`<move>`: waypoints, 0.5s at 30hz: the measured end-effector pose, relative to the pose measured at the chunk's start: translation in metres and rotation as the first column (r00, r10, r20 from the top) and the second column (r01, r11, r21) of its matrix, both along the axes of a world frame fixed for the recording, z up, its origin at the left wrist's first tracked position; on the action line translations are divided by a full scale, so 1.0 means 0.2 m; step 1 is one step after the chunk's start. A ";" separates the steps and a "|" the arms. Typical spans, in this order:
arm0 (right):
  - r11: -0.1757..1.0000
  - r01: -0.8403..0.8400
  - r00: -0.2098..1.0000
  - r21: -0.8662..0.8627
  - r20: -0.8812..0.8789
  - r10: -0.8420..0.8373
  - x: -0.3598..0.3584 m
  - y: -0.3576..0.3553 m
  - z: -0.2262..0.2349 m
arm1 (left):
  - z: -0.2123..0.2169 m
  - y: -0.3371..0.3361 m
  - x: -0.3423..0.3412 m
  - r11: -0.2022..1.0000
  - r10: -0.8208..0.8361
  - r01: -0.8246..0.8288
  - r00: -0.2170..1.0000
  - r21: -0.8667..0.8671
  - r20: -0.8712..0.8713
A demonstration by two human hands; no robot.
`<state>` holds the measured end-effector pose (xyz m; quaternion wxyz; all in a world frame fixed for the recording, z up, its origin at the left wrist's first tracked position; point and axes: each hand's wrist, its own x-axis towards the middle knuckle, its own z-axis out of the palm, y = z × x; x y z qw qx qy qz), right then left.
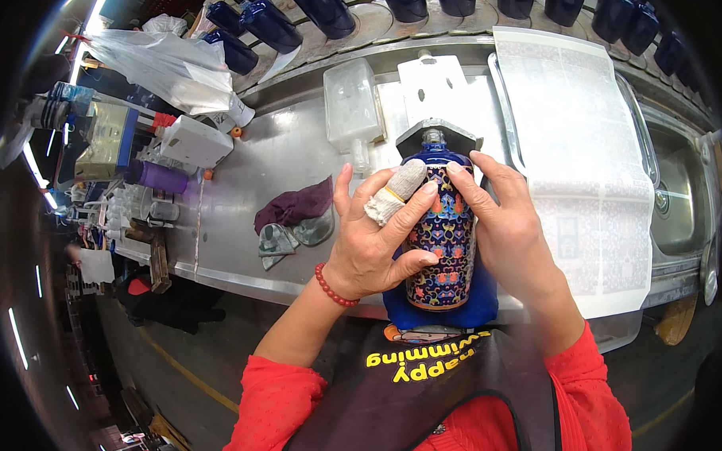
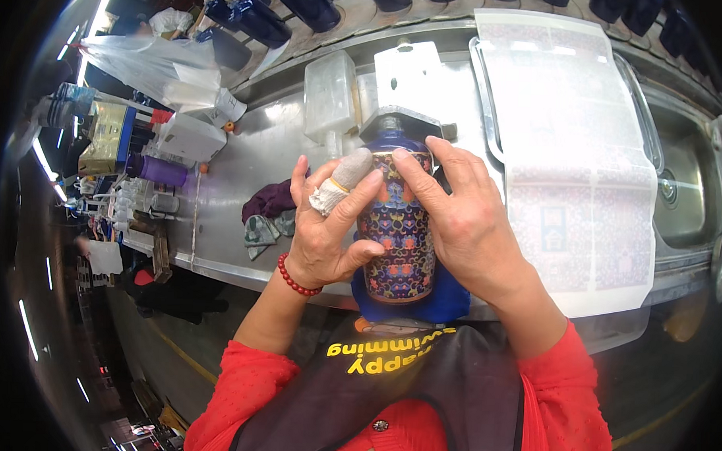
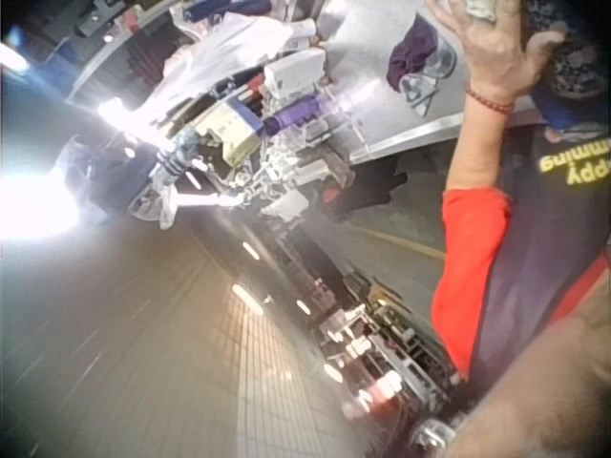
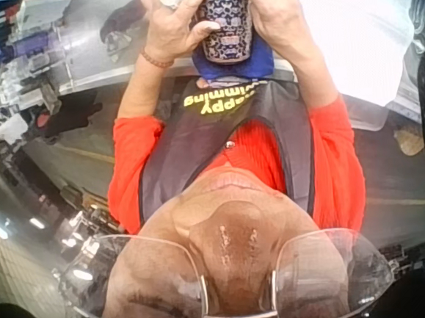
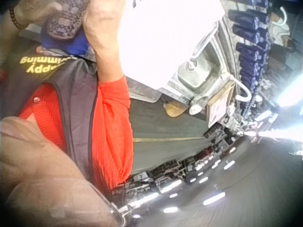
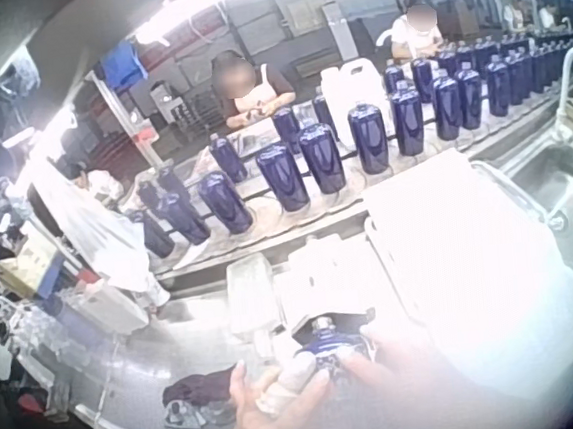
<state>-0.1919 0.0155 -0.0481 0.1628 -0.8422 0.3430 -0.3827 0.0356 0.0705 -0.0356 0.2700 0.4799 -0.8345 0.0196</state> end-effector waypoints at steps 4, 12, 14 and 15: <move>1.000 0.011 0.998 0.005 0.064 -0.011 0.01 0.00 0.00 | 0.00 0.00 0.00 1.000 -0.002 0.002 1.000 0.011 0.001; 1.000 0.002 1.000 -0.007 0.019 -0.002 0.01 -0.02 0.00 | 0.02 -0.04 -0.01 0.999 0.041 -0.040 0.998 0.031 -0.049; 1.000 0.003 0.999 -0.009 0.033 -0.003 0.01 -0.02 0.00 | 0.02 -0.05 -0.02 0.999 0.047 -0.046 0.999 0.026 -0.023; 1.000 0.006 0.999 -0.012 0.048 -0.005 0.01 -0.02 0.00 | 0.03 -0.05 -0.02 0.998 0.050 -0.049 0.999 0.025 -0.016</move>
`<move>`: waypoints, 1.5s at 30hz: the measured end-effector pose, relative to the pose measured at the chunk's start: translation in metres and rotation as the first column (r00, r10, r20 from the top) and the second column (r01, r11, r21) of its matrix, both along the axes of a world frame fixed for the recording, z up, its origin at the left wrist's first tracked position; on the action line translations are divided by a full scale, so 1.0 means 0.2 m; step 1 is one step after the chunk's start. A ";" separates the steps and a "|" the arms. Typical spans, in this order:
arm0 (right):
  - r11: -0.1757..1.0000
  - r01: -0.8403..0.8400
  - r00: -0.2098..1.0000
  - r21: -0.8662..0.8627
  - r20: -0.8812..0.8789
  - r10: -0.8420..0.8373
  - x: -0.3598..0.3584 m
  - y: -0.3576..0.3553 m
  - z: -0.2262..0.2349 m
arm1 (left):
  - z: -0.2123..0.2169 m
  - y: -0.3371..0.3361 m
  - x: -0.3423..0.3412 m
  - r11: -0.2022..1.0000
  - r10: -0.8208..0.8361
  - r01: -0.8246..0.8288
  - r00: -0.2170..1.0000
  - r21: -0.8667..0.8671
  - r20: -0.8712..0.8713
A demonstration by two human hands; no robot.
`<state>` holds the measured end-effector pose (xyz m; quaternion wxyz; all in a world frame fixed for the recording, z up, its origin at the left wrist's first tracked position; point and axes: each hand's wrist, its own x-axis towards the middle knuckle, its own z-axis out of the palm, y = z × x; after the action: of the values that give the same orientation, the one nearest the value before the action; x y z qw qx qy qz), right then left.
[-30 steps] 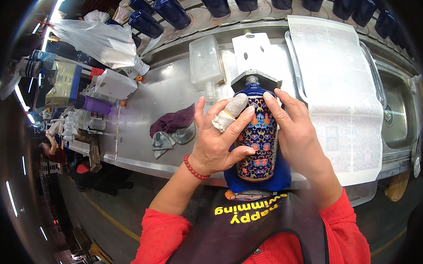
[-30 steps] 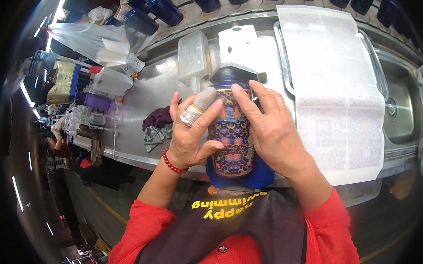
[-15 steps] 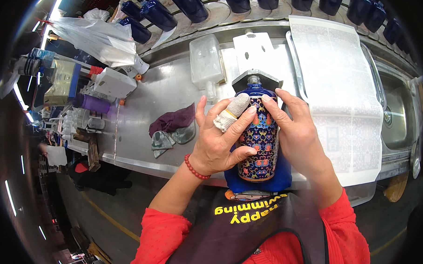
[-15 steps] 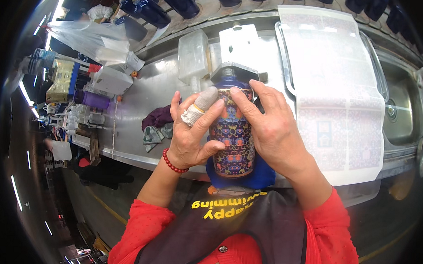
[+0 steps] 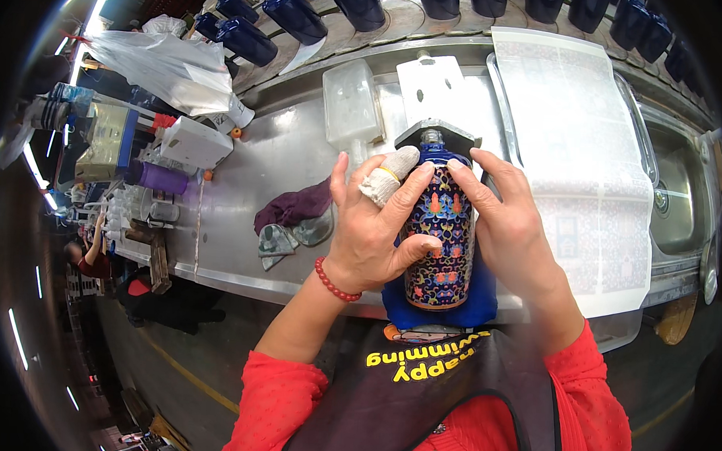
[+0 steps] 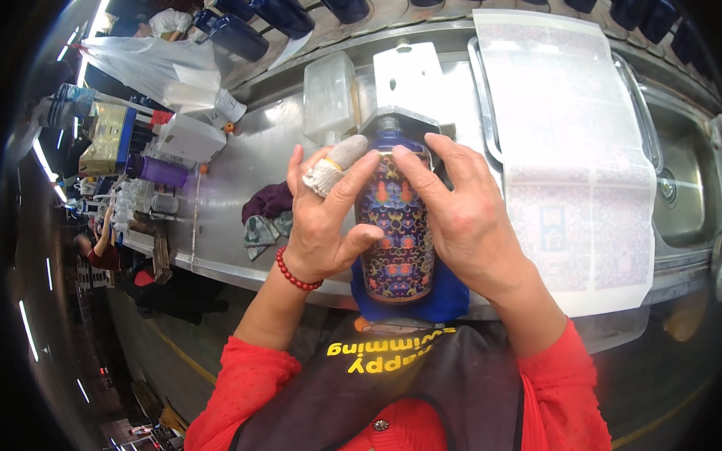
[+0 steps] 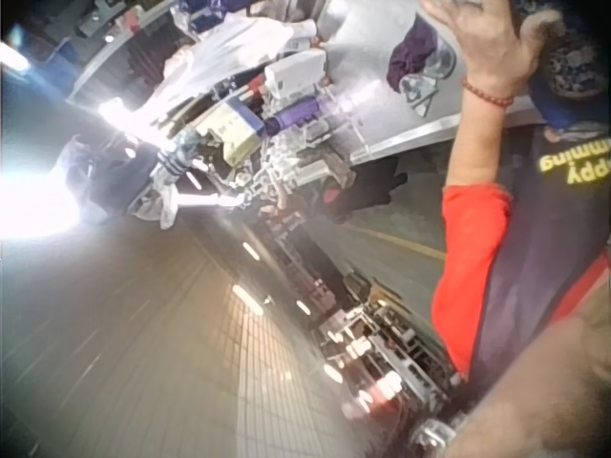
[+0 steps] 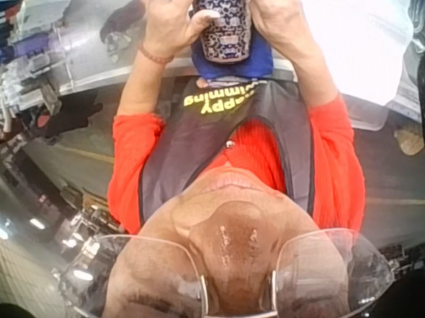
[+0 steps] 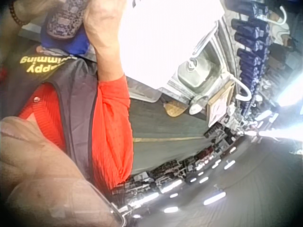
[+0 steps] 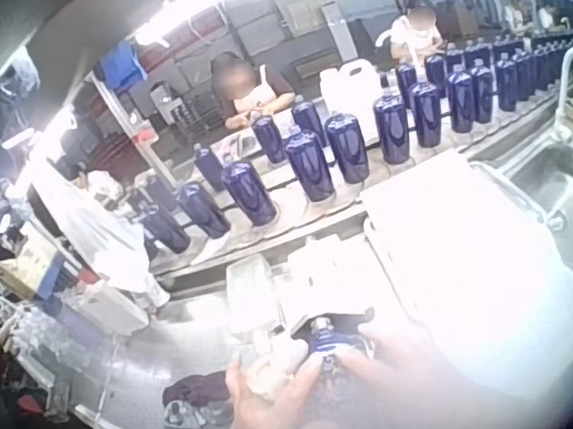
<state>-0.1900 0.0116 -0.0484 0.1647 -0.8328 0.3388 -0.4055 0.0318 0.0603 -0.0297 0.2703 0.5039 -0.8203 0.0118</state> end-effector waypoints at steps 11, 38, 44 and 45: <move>0.998 0.021 0.999 0.059 0.043 -0.024 -0.04 0.02 -0.02 | 0.06 -0.02 -0.01 0.998 -0.031 0.036 0.995 -0.049 0.090; 1.000 -0.017 0.998 0.019 -0.063 0.018 -0.06 0.16 -0.09 | -0.01 0.14 -0.03 0.999 0.015 -0.009 0.992 -0.046 0.126; 1.000 -0.019 0.999 0.017 -0.045 0.020 -0.06 0.15 -0.10 | -0.01 0.15 -0.03 0.999 0.009 -0.003 0.991 -0.044 0.135; 1.000 -0.020 0.999 0.015 -0.051 0.020 -0.06 0.15 -0.10 | -0.01 0.15 -0.03 0.999 0.007 0.000 0.991 -0.045 0.135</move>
<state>-0.2010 0.0416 -0.0682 0.1663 -0.8450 0.3375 -0.3800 0.0253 0.0895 -0.0314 0.2255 0.4971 -0.8354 0.0649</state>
